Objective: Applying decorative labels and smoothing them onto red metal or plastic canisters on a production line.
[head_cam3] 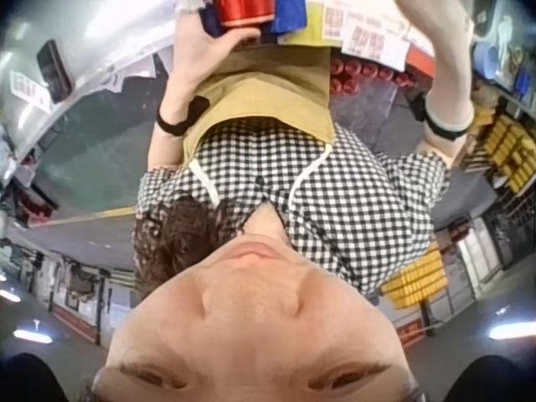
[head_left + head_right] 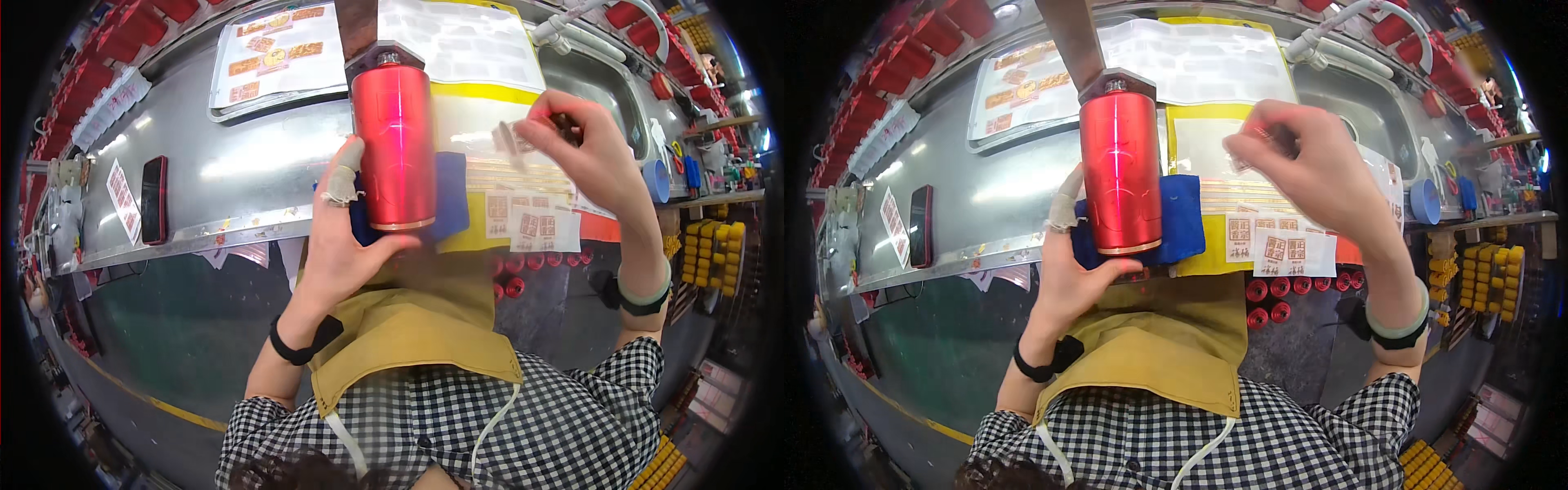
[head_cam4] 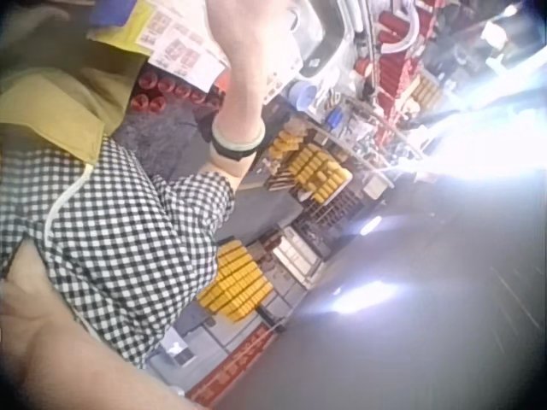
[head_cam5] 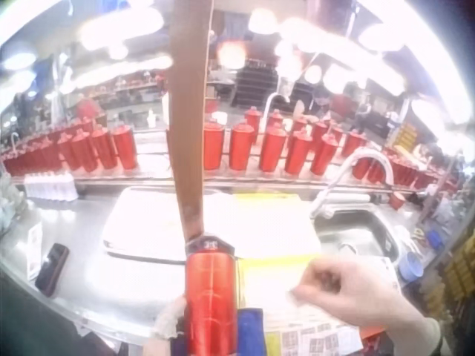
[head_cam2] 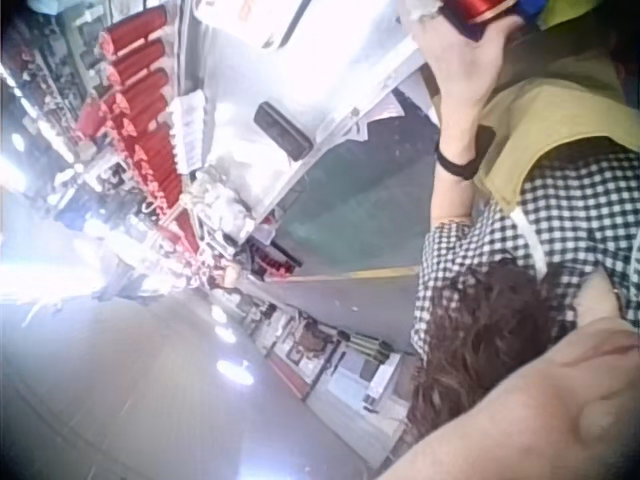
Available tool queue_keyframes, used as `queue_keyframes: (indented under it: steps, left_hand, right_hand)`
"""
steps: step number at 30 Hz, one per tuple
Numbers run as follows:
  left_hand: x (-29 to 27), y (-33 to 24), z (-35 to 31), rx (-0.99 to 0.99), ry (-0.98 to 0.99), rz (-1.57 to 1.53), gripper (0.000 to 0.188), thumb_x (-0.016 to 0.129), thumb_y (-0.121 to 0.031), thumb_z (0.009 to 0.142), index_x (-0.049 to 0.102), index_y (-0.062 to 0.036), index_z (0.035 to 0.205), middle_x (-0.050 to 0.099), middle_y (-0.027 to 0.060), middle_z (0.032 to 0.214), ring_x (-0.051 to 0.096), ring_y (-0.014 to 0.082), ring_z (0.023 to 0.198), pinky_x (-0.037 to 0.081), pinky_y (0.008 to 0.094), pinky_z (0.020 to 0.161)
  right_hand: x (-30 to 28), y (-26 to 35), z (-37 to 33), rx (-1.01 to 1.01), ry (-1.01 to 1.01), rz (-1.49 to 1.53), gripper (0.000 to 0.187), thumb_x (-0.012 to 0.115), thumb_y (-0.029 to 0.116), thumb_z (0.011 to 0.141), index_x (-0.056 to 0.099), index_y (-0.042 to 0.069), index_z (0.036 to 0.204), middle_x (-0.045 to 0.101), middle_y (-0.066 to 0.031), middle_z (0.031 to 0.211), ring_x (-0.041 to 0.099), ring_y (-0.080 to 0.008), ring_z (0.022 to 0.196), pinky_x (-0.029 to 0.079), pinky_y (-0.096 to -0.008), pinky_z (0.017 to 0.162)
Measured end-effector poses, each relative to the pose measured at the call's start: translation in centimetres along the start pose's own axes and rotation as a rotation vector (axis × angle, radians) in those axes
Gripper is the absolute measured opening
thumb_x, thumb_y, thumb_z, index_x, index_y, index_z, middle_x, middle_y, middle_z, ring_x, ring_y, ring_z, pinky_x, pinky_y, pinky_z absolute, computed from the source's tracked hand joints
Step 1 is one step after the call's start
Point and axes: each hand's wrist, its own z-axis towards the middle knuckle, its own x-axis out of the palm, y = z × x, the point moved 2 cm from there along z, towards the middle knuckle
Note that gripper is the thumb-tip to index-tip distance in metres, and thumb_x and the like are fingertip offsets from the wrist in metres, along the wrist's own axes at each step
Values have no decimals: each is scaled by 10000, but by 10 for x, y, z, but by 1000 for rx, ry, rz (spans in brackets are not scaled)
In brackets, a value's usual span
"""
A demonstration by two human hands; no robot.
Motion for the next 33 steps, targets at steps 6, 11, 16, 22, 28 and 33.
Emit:
queue_keyframes:
  steps: [6, 11, 16, 22, 28, 33]
  left_hand:
    - [-24, -38, 29, -3, 93, -755, 1013, 774, -545, 885, 311, 27, 1582, 462, 208, 1537, 464, 314, 1409, 324, 446, 1211]
    - [-41, -33, 15, -371, 273, -936, 401, 506, -160, 1098, 490, 26, 1453, 589, 93, 1390, 565, 179, 1279, 460, 361, 1082]
    - [-42, 3, 16, -495, 219, -814, 243, 655, -55, 1013, 576, -14, 1240, 625, 22, 1151, 619, 104, 1089, 514, 293, 970]
    - [-27, 12, 35, -447, 102, -672, 290, 722, -78, 976, 543, 13, 1186, 632, 33, 1034, 640, 103, 978, 532, 275, 898]
    - [-15, 33, 6, -520, 152, -821, 374, 739, -85, 956, 508, -25, 1244, 624, 15, 1018, 617, 87, 892, 535, 263, 789]
    - [-5, 72, -17, -568, 154, -783, 531, 783, -162, 939, 472, -22, 1346, 674, 77, 1059, 665, 149, 958, 552, 297, 784]
  right_hand:
    - [37, 80, -24, -274, 55, 545, 132, 708, 92, 970, 631, -5, 924, 576, 45, 811, 495, -24, 757, 383, -199, 676]
    - [56, 59, -28, -190, -15, 587, 153, 717, 130, 971, 661, -8, 934, 576, 40, 772, 488, -24, 718, 381, -212, 640]
    - [90, 16, -27, -36, -48, 513, 212, 743, 203, 965, 692, 3, 916, 533, 52, 690, 417, -19, 622, 335, -230, 553]
    - [86, -4, -13, -61, -224, 207, 253, 778, 207, 913, 709, -25, 987, 663, -91, 788, 609, -195, 688, 489, -346, 652]
    - [-58, 54, 4, -196, -511, -40, 242, 811, 153, 881, 720, -7, 1039, 688, -65, 881, 555, -128, 691, 474, -293, 662]
    - [-214, 179, 43, -652, -861, -24, 201, 752, 226, 954, 756, 43, 1038, 686, -9, 874, 545, -58, 712, 462, -246, 666]
